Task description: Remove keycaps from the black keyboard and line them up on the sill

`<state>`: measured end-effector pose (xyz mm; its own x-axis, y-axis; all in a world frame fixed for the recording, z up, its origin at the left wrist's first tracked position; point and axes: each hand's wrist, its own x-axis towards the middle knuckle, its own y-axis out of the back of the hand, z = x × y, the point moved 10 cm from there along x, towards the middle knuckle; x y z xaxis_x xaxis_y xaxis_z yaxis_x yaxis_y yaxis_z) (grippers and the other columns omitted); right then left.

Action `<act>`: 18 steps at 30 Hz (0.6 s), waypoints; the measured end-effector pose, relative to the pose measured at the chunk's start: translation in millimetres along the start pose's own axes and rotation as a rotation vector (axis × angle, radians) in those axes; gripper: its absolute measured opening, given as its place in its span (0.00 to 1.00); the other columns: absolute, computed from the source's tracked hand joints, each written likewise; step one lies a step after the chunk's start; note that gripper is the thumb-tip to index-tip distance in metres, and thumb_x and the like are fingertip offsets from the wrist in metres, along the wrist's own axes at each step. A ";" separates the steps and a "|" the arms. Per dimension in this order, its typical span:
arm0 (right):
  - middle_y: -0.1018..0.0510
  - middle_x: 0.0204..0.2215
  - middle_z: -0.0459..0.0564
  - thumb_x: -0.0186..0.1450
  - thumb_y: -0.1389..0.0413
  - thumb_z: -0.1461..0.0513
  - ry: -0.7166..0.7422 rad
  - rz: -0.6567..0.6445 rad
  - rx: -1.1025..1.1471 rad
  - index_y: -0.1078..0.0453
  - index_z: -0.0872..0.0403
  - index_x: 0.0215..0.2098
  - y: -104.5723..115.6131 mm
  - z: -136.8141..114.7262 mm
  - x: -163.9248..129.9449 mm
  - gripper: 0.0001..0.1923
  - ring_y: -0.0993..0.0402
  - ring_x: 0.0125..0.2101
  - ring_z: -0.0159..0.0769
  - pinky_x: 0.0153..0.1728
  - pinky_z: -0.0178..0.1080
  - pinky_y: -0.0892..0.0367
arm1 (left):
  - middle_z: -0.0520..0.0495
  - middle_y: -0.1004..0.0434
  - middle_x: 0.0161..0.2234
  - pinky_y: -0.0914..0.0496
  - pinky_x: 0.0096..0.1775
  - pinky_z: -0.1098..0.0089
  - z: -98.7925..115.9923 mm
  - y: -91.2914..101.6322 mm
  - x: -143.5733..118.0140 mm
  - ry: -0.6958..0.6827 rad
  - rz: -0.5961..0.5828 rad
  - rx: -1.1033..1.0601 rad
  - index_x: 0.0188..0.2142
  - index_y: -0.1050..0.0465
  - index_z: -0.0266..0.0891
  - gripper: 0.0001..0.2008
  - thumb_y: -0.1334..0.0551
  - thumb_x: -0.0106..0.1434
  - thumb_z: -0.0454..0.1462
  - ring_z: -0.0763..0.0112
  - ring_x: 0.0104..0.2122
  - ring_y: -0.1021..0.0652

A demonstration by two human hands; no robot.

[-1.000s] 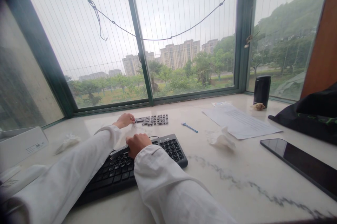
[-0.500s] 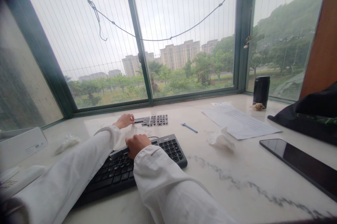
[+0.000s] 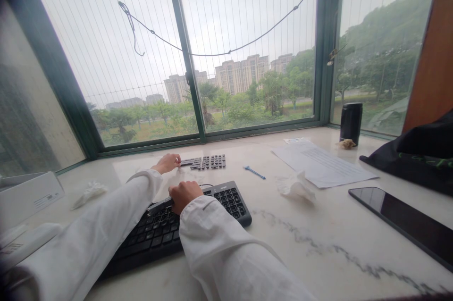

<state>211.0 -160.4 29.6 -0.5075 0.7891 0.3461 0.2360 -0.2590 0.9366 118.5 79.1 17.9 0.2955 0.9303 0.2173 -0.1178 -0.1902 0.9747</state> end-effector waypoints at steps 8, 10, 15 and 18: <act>0.21 0.34 0.57 0.57 0.46 0.61 -0.016 -0.020 0.007 0.27 0.53 0.43 1.4 2.0 -0.6 0.15 0.23 0.34 0.45 0.33 0.42 0.33 | 0.50 0.18 0.36 0.32 0.37 0.74 4.0 13.3 -13.6 0.009 0.008 -0.007 0.34 0.23 0.43 0.07 0.34 0.54 0.39 0.68 0.37 0.22; 0.21 0.35 0.56 0.57 0.46 0.61 -0.029 -0.026 0.003 0.28 0.52 0.45 4.6 3.4 -1.3 0.17 0.24 0.35 0.45 0.33 0.41 0.33 | 0.51 0.18 0.36 0.32 0.37 0.74 5.9 23.0 -21.7 0.008 0.012 -0.013 0.35 0.23 0.43 0.08 0.34 0.55 0.40 0.69 0.37 0.22; 0.21 0.34 0.54 0.65 0.51 0.59 -0.095 0.024 0.009 0.29 0.51 0.45 16.1 10.2 -2.0 0.13 0.23 0.35 0.44 0.35 0.40 0.35 | 0.53 0.18 0.34 0.33 0.36 0.75 13.1 58.2 -58.8 -0.022 0.008 -0.035 0.36 0.21 0.45 0.08 0.36 0.57 0.40 0.70 0.35 0.22; 0.21 0.35 0.54 0.69 0.56 0.57 -0.136 0.069 0.017 0.29 0.51 0.43 22.3 14.6 -2.3 0.15 0.24 0.36 0.42 0.35 0.39 0.37 | 0.52 0.19 0.31 0.34 0.35 0.74 20.1 81.3 -97.1 -0.089 0.002 -0.059 0.34 0.20 0.43 0.09 0.37 0.57 0.42 0.70 0.33 0.22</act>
<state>229.5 -159.8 48.9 -0.3731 0.8382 0.3976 0.2813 -0.3062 0.9095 99.3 -33.0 77.1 0.3784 0.8978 0.2253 -0.1736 -0.1703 0.9700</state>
